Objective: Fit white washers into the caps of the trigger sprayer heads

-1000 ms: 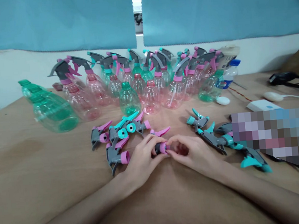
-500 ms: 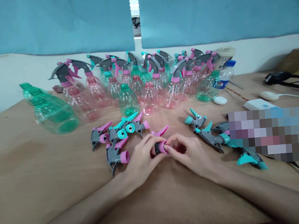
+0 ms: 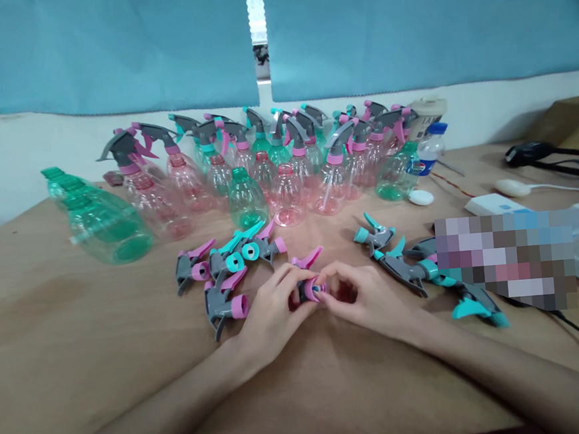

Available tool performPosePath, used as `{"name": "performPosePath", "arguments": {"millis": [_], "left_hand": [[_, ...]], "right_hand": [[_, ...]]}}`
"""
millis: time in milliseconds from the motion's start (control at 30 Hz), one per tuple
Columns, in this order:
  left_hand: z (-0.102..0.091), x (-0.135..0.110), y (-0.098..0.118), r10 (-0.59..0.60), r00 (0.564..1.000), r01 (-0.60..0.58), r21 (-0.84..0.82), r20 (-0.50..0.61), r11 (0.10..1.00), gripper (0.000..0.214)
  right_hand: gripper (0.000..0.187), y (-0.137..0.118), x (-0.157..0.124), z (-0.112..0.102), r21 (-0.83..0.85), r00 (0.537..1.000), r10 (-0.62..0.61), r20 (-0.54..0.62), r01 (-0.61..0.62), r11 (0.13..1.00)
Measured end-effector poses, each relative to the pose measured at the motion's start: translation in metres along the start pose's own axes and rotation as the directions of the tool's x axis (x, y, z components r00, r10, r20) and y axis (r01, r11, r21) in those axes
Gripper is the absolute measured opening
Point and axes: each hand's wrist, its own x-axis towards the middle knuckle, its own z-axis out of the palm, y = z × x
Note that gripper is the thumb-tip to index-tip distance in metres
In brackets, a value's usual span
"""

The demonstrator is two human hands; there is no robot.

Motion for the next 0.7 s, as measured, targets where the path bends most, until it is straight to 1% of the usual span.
{"name": "performPosePath", "arguments": {"millis": [133,200,267,333,400,467,600,700], "left_hand": [[0.001,-0.002,0.001,0.006,1.0,-0.007,0.018,0.018,1.0,0.016],[0.003,-0.003,0.001,0.018,1.0,-0.018,0.023,0.023,1.0,0.017],[0.005,-0.005,0.0,0.037,0.999,-0.038,0.028,0.015,0.999,0.019],[0.007,-0.006,-0.001,0.071,0.997,-0.071,0.038,-0.012,0.997,0.02],[0.008,-0.006,-0.001,0.107,0.993,-0.105,0.041,-0.039,0.994,0.021],[0.007,-0.005,-0.001,0.116,0.992,-0.115,0.027,-0.049,0.993,0.021],[0.003,-0.003,0.004,0.05,0.998,-0.05,-0.029,-0.024,0.998,0.018],[0.001,-0.001,0.005,0.04,0.999,-0.041,-0.051,-0.025,0.998,0.02]], "right_hand": [[0.006,-0.003,-0.003,0.004,-0.008,0.997,0.039,-0.06,-0.04,0.999],[0.002,-0.005,-0.005,0.008,0.024,0.99,0.088,-0.108,-0.086,0.996],[0.013,-0.008,-0.007,0.012,0.083,0.976,0.157,-0.149,-0.146,0.986],[0.021,-0.009,-0.009,0.016,0.146,0.961,0.223,-0.161,-0.2,0.969],[0.021,-0.008,-0.011,0.019,0.204,0.955,0.268,-0.127,-0.239,0.949],[0.017,-0.007,-0.011,0.021,0.285,0.951,0.3,-0.078,-0.267,0.921],[0.017,-0.002,-0.011,0.021,0.499,0.944,0.331,-0.002,-0.286,0.818],[0.017,0.002,-0.008,0.018,0.607,0.949,0.305,0.081,-0.289,0.74]]}}
